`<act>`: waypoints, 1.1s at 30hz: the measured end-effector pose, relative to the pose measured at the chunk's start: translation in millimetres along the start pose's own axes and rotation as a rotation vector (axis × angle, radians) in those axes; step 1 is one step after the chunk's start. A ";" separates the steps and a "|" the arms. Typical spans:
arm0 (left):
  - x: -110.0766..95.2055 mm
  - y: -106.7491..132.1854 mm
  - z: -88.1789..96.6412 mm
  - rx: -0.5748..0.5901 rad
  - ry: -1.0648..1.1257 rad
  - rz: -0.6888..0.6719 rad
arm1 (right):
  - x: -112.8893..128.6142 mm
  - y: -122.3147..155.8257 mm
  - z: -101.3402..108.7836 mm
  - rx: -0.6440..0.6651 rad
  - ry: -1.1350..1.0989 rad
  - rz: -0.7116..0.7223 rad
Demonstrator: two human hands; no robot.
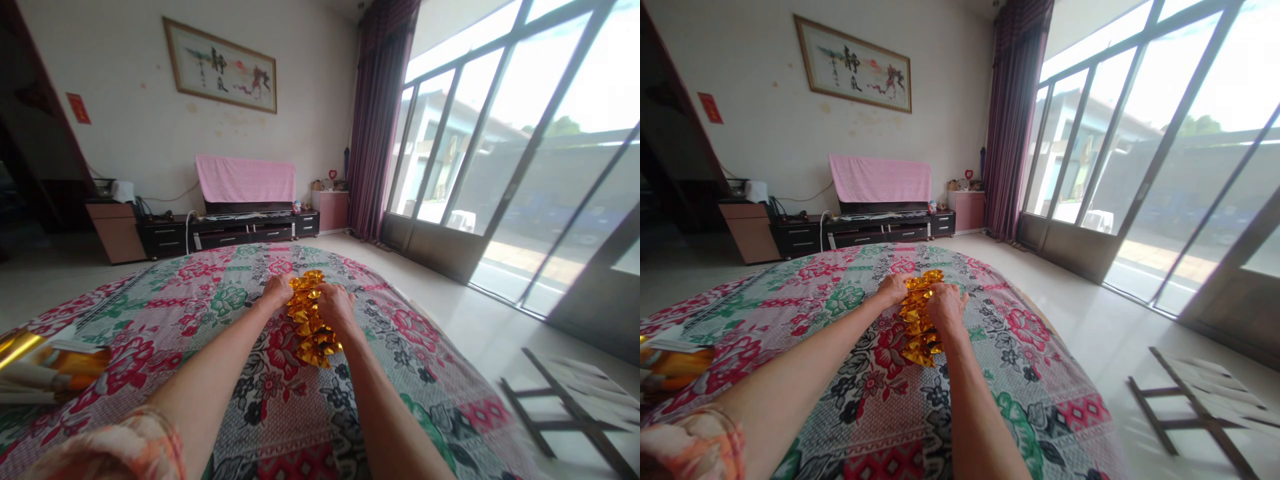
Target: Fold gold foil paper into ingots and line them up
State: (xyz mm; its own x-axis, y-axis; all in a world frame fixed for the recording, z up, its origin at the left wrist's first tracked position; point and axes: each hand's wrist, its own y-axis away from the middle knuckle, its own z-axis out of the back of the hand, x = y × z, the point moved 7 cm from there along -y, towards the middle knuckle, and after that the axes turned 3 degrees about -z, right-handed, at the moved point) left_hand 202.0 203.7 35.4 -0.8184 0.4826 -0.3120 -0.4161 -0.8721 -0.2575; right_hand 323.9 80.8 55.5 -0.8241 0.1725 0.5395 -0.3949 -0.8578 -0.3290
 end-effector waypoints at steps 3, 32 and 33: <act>0.3 0.2 -0.1 -0.002 0.000 0.003 | 1.2 0.5 0.1 -0.001 0.002 0.011; 88.1 182.2 66.8 -0.109 0.021 -0.006 | 132.5 98.4 -74.2 0.321 0.251 0.580; 90.6 187.4 73.3 -0.159 0.032 0.024 | 136.7 100.4 -76.6 0.328 0.253 0.580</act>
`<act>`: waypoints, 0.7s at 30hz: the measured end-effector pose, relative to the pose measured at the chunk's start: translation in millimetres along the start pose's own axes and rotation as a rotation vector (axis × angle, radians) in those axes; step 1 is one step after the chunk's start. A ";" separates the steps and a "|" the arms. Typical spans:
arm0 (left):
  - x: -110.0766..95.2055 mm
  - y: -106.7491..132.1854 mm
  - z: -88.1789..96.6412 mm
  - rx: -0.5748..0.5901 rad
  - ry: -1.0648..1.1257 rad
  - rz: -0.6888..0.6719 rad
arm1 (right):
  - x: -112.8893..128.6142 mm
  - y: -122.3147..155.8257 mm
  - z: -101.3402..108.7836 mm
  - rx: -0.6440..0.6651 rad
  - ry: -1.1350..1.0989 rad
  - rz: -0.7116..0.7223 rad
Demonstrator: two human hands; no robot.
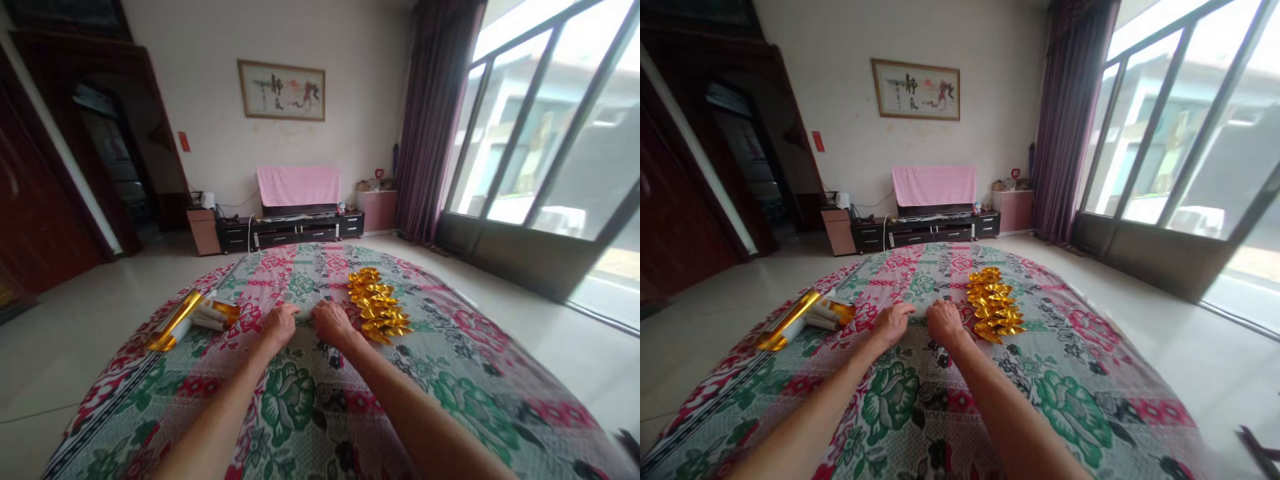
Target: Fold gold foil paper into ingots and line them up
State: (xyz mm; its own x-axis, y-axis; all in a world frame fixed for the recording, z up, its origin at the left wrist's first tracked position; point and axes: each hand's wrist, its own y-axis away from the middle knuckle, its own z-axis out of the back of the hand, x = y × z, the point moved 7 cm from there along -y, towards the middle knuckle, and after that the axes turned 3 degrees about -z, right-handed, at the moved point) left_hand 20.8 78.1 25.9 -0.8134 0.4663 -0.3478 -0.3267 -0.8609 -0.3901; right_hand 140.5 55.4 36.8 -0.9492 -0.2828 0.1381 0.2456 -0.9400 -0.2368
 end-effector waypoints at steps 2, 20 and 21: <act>5.2 5.9 19.2 -0.129 0.016 0.049 | 13.5 -2.7 -2.8 0.003 0.000 0.011; 102.8 37.4 82.1 -0.734 0.296 0.430 | 143.1 -69.7 -48.8 -0.133 -0.301 -0.132; 103.3 38.4 81.2 -0.743 0.287 0.448 | 144.5 -73.1 -51.1 -0.126 -0.288 -0.128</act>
State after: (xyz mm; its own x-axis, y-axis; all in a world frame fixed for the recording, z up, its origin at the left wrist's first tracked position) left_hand -114.9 76.6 44.2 -0.6059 0.2383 -0.7590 0.4654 -0.6676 -0.5811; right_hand -24.7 93.0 24.9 -0.8717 -0.2232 0.4362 0.0848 -0.9455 -0.3143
